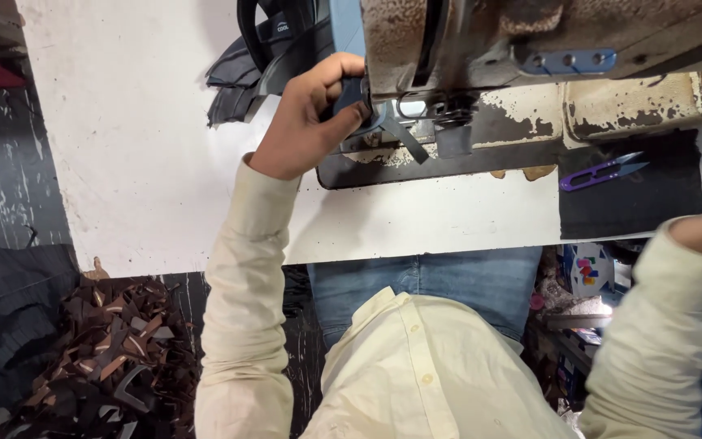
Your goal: Stitching upper components of shoes using an industrial sewing machine.
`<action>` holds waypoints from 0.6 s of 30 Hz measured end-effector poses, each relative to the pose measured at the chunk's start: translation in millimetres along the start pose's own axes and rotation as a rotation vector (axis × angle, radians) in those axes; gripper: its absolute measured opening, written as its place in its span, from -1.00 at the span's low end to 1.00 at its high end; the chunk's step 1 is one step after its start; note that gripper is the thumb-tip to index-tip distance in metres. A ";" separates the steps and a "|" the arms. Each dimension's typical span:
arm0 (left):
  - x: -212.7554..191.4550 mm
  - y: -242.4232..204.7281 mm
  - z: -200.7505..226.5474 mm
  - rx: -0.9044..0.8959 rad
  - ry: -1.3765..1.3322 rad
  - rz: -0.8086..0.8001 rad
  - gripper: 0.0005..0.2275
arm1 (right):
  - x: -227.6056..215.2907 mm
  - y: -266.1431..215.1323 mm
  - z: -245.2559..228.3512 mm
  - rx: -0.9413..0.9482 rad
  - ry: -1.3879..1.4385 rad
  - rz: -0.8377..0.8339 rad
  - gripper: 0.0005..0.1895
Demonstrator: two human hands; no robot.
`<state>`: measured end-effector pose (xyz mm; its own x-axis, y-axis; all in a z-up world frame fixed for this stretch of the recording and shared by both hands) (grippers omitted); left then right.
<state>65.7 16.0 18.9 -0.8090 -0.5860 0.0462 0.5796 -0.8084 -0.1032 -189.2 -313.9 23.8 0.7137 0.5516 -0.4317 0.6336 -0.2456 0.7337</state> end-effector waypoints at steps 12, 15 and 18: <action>78.9 -15.4 -33.4 0.061 -0.260 0.753 -0.93 | 124.2 8.2 -87.7 0.186 0.295 -0.233 -0.77; 85.4 -18.2 -25.5 0.025 -0.270 0.815 -0.92 | 150.5 29.9 -104.8 0.223 0.368 -0.303 -0.82; 90.0 -24.8 -21.9 0.026 -0.306 0.784 -0.87 | 164.6 37.4 -110.2 0.293 0.432 -0.300 -0.80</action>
<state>-23.6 -15.5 3.8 -0.1111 -0.9648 0.2382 0.9677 -0.1596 -0.1951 -81.0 -144.5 38.0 0.3438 0.8898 -0.3000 0.8882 -0.2045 0.4115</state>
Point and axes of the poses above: each hand's wrist, its own y-axis towards the middle knuckle, its own x-axis out of the palm, z = x × y, the point moved 1 cm from there along y, towards the middle knuckle, and after that the axes turned 12 degrees about -x, right-handed, at the moved point
